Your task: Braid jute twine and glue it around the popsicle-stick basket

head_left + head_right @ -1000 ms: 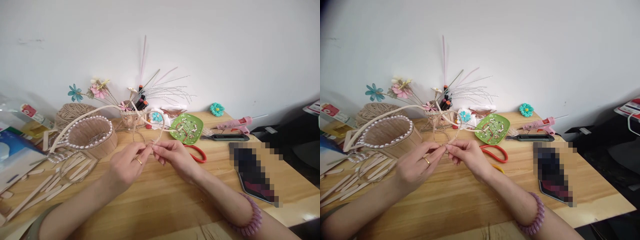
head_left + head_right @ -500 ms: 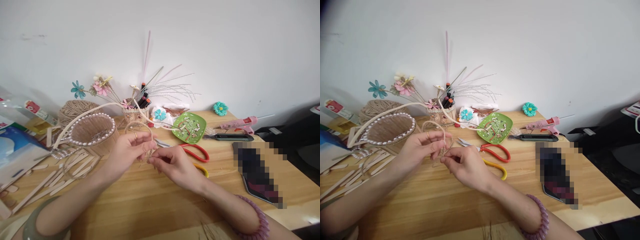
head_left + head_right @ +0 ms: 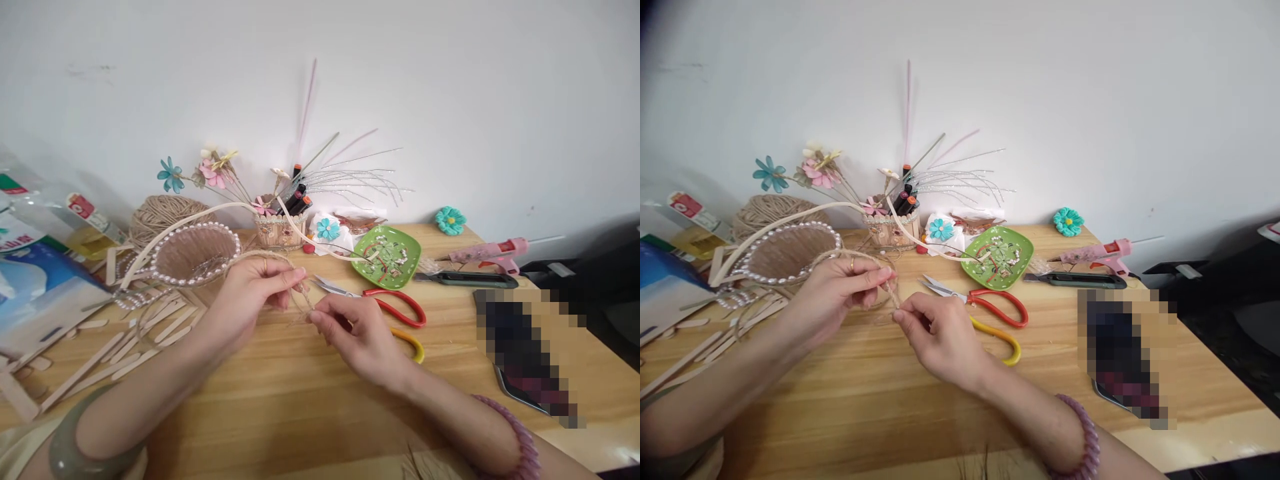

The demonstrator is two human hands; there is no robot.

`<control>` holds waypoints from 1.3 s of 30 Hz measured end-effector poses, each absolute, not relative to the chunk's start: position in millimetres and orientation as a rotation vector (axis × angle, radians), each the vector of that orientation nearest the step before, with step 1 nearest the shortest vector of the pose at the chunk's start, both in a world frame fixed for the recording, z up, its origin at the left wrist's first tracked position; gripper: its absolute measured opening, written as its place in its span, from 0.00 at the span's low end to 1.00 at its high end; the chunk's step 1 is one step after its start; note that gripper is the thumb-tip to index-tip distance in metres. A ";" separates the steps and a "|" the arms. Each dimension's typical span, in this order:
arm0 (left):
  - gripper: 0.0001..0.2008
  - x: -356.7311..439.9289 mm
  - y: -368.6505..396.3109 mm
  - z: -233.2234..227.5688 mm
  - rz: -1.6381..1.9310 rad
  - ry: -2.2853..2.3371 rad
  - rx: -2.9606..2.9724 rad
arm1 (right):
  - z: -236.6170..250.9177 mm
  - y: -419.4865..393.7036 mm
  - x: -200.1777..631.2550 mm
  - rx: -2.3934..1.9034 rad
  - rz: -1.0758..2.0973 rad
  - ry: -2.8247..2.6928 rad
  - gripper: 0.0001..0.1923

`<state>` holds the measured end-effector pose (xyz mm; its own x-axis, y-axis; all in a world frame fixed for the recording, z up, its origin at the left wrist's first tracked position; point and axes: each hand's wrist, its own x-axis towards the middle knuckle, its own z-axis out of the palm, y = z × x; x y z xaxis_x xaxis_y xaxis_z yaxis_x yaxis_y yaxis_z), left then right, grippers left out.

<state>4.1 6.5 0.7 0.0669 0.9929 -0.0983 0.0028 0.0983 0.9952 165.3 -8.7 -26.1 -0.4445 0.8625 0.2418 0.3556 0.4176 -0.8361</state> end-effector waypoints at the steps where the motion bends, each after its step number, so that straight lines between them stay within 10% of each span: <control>1: 0.08 2.7 7.5 1.6 0.983 1.198 1.198 | -26.2 -7.0 166.3 -1.030 0.979 -1.981 0.16; 15: 0.07 1.2 1.9 7.0 0.735 1.255 1.580 | -9.3 3.3 179.0 -1.062 1.108 -1.993 0.09; 39: 0.04 20.0 -2.1 -13.5 1.155 1.382 1.219 | -23.0 -6.3 175.1 -1.049 -0.071 -2.095 0.10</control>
